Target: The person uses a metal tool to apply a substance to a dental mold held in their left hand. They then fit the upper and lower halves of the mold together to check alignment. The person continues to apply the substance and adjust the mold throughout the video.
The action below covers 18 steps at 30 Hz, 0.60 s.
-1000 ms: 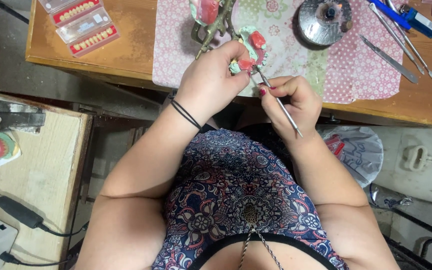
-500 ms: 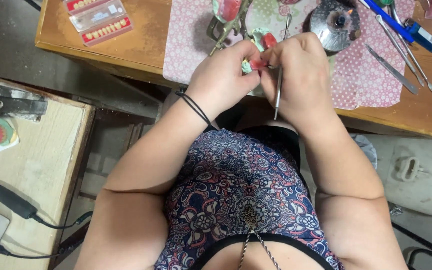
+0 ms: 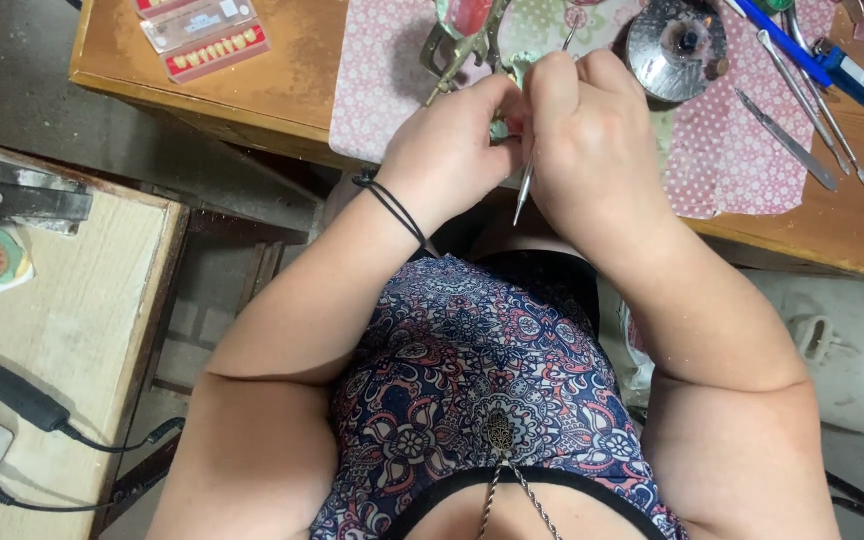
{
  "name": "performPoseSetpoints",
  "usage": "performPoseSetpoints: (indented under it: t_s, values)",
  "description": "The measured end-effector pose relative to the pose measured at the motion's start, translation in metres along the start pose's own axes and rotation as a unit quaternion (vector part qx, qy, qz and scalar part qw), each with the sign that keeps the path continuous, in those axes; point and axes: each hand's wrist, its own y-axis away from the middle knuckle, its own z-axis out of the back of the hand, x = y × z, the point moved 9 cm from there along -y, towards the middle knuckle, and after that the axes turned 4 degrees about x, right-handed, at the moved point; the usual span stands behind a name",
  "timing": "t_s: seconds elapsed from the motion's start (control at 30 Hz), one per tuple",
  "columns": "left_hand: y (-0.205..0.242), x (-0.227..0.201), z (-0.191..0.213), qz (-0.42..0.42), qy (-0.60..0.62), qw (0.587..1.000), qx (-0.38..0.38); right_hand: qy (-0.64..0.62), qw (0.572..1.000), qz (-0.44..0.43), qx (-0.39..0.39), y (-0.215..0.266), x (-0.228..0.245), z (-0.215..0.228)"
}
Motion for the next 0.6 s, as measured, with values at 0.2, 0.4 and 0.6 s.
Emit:
performPoseSetpoints:
  t_s: [0.2, 0.4, 0.6]
  values:
    - [-0.002, 0.004, -0.002, 0.007, -0.015, 1.000, -0.006, -0.007, 0.999, -0.012, 0.030, -0.004, -0.006, -0.009]
    - [-0.001, 0.004, -0.002, 0.013, -0.012, 1.000, -0.004, -0.040, 0.997, -0.008, 0.068, -0.008, -0.012, -0.014]
    - [0.003, 0.002, -0.001, 0.023, -0.018, 1.000, 0.006, -0.129, 0.989, 0.003, 0.066, -0.022, -0.029, 0.011]
